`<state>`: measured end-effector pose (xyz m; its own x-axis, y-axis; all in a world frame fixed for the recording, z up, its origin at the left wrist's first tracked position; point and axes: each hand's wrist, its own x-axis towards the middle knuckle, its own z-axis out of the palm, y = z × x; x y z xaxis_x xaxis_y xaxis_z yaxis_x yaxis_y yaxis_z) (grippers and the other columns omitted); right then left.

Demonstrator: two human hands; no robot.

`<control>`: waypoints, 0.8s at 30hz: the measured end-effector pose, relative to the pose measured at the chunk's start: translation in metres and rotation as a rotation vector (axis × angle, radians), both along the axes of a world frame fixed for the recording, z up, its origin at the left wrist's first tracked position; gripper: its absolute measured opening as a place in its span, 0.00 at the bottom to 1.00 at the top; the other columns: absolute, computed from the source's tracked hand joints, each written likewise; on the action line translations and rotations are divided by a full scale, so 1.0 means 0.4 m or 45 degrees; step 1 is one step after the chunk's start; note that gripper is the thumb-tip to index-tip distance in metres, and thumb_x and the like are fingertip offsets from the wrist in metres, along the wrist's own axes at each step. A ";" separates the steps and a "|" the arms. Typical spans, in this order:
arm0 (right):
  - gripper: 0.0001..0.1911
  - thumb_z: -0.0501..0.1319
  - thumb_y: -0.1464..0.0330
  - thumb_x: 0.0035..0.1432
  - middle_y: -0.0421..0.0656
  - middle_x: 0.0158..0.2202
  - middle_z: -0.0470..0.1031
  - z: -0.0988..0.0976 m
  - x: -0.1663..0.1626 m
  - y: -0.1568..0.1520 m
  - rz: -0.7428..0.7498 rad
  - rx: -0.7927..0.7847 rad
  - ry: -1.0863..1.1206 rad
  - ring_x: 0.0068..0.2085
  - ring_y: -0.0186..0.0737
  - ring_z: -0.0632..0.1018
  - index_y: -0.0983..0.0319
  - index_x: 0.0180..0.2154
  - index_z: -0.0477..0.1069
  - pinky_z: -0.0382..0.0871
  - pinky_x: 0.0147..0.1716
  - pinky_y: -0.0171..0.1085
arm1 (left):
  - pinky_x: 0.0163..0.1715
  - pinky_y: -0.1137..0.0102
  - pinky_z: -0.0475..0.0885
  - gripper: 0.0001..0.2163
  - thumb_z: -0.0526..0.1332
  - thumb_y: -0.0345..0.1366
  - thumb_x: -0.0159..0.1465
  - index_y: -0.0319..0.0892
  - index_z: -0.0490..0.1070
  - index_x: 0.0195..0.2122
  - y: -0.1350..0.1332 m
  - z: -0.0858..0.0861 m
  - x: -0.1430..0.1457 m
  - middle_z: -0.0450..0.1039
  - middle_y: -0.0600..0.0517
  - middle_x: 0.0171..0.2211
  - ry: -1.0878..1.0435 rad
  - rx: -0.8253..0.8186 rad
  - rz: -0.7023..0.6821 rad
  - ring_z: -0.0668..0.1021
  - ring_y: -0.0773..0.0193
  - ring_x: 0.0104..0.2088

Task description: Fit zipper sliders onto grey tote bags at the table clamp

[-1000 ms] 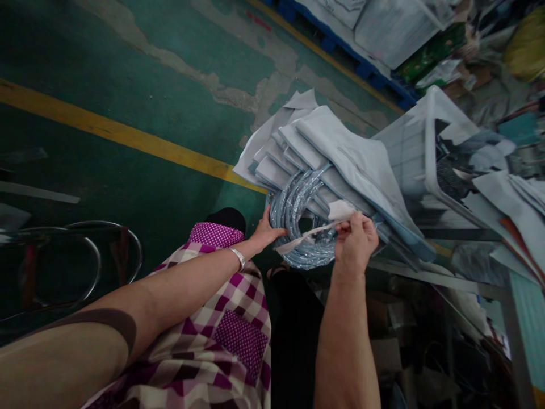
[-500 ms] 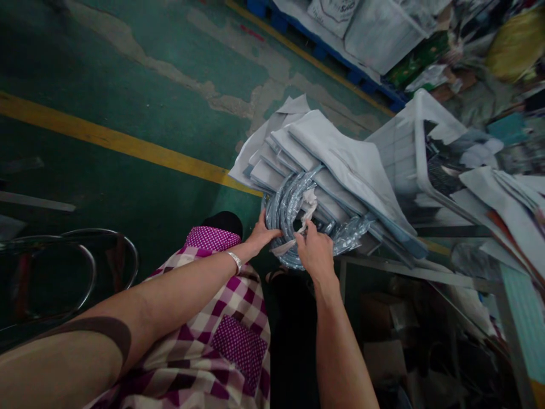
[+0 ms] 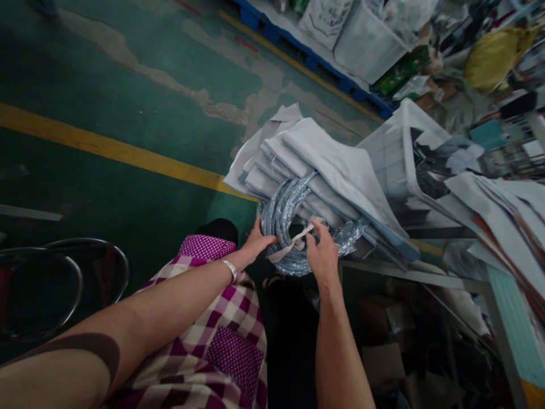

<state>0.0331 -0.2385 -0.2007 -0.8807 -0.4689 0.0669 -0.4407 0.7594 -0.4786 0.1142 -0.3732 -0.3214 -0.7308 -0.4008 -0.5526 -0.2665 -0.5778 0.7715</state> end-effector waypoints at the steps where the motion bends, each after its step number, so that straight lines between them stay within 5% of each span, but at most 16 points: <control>1: 0.20 0.54 0.71 0.59 0.51 0.49 0.77 0.015 0.004 -0.001 0.072 0.081 0.017 0.51 0.46 0.76 0.65 0.52 0.72 0.68 0.56 0.46 | 0.52 0.65 0.71 0.49 0.71 0.29 0.46 0.44 0.50 0.69 0.001 -0.002 -0.001 0.72 0.44 0.55 -0.010 0.005 0.001 0.77 0.54 0.50; 5: 0.18 0.55 0.77 0.58 0.49 0.46 0.76 0.052 0.032 -0.023 0.414 0.450 0.043 0.49 0.46 0.74 0.62 0.46 0.78 0.66 0.54 0.43 | 0.52 0.64 0.71 0.49 0.71 0.29 0.45 0.45 0.51 0.69 0.000 0.003 -0.003 0.73 0.45 0.54 -0.006 0.019 0.015 0.77 0.53 0.50; 12: 0.15 0.52 0.73 0.66 0.53 0.49 0.74 0.041 0.004 -0.049 0.747 0.931 0.132 0.45 0.49 0.74 0.66 0.41 0.78 0.66 0.45 0.44 | 0.53 0.63 0.71 0.48 0.71 0.28 0.45 0.44 0.54 0.68 -0.002 0.018 0.000 0.76 0.47 0.49 0.028 0.034 0.026 0.77 0.55 0.48; 24: 0.10 0.54 0.74 0.65 0.49 0.41 0.74 0.115 0.078 -0.052 0.970 1.043 0.257 0.43 0.50 0.71 0.65 0.39 0.74 0.63 0.43 0.47 | 0.54 0.65 0.70 0.49 0.69 0.29 0.45 0.43 0.51 0.68 -0.009 0.020 -0.002 0.73 0.45 0.53 0.089 0.097 0.025 0.76 0.55 0.51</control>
